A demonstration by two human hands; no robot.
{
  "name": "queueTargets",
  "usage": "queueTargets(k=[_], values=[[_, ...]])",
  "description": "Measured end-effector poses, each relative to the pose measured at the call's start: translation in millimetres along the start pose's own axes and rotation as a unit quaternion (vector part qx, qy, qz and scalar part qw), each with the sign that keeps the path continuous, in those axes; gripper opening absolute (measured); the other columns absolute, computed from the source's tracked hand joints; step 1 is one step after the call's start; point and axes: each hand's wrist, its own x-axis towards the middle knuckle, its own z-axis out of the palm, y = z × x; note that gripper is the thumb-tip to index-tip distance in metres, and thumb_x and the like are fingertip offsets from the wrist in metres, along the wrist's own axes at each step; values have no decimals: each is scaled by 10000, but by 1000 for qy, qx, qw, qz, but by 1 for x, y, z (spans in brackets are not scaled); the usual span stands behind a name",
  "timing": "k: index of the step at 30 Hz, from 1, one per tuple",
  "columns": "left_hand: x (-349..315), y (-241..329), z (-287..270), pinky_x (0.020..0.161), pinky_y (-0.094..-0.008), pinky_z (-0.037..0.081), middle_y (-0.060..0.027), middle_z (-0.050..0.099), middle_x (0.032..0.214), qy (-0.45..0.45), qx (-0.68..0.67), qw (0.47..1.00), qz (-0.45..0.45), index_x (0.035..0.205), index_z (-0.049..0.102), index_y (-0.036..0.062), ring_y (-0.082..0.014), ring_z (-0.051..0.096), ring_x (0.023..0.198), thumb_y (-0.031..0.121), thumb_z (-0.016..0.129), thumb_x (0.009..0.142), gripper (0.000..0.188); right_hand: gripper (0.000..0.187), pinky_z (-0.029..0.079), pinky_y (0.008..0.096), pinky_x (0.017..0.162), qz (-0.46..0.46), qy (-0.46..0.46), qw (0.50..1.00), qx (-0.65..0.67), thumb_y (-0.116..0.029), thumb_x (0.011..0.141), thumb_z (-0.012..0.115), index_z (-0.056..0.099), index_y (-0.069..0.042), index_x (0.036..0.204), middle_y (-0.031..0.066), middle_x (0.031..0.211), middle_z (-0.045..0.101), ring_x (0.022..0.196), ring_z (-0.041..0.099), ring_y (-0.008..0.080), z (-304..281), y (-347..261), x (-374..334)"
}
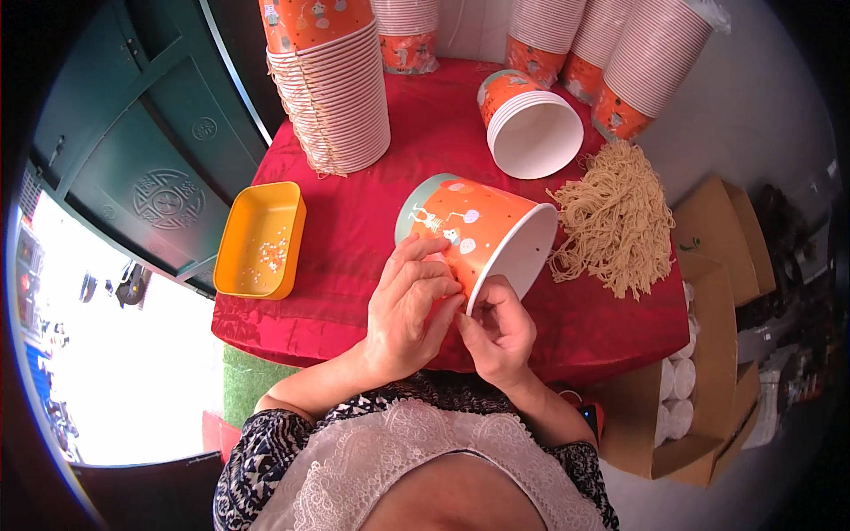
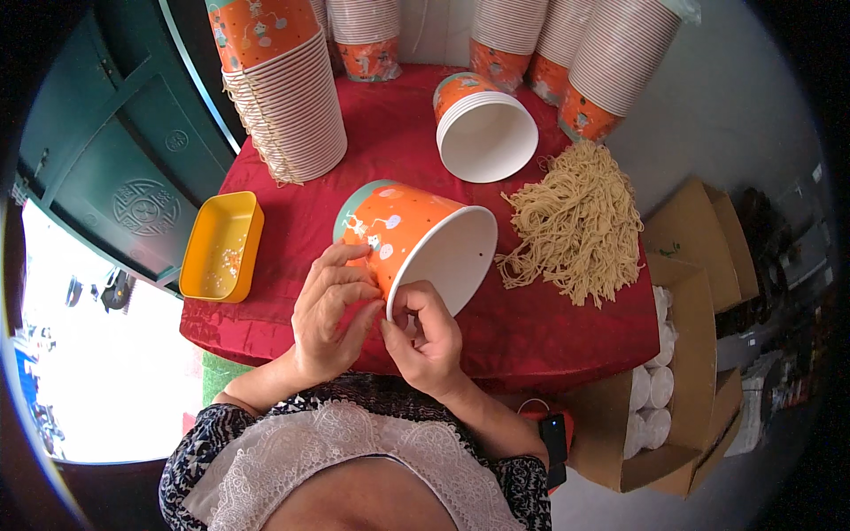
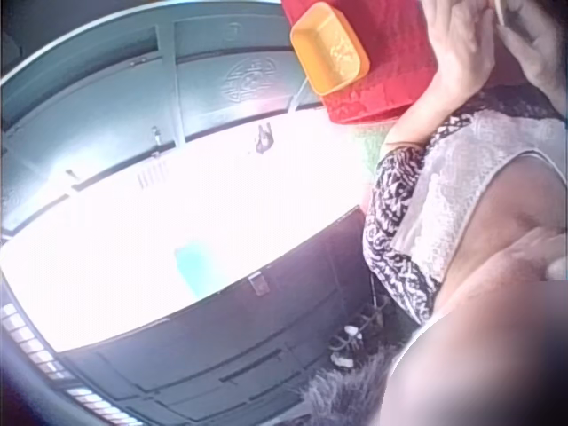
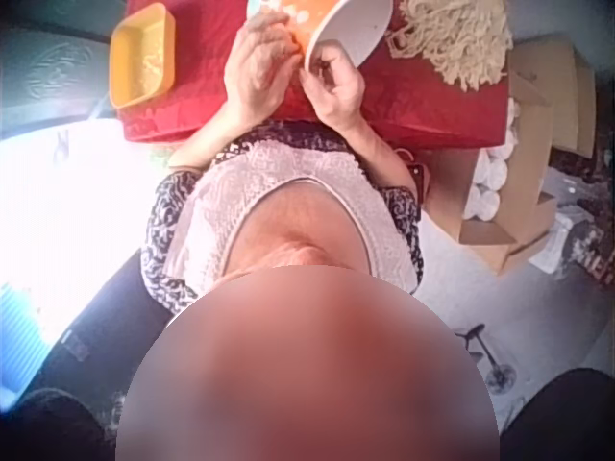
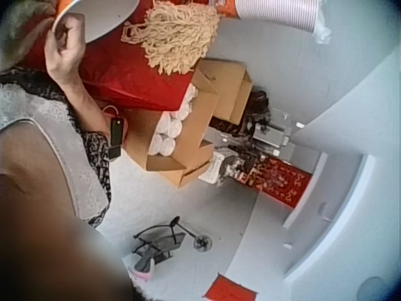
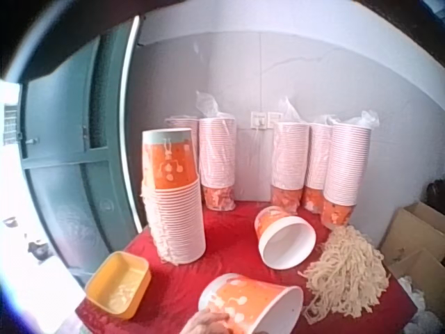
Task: Attaching string handles to decorative paper bowls in a workshop environment.
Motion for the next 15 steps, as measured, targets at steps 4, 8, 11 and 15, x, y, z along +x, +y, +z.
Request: queueTargets(k=[4,8,11,15], values=[[-2,-3,-1,1023,-573,468,-125,619,965,11,30,999,21,928,603,21,-376,624,1104,-93,739,694,293,224,469,257,667,-50,4,995,-84,87,843,653,575,13,1040,79,983,573,769,560,123,5,-9,5],[0,-5,-9,1025,-563,464,-131,624,951,5,6,1000,0,912,594,25,-360,630,1047,-107,706,700,274,261,481,275,664,-131,10,964,-230,118,811,658,592,24,1045,125,946,598,769,595,191,9,-18,11],[7,-21,-34,1000,-505,477,-126,626,940,25,83,996,-17,900,591,29,-330,637,1016,-130,669,729,246,276,498,366,660,-184,26,923,-337,113,787,681,611,25,1039,148,926,616,769,609,271,4,-25,22],[2,-59,-97,870,-423,505,-169,639,991,100,278,947,-126,879,608,14,-359,628,1000,-62,681,786,141,263,479,396,721,-257,-7,858,-444,51,766,694,685,-13,1021,80,915,612,821,599,259,6,-42,37]])
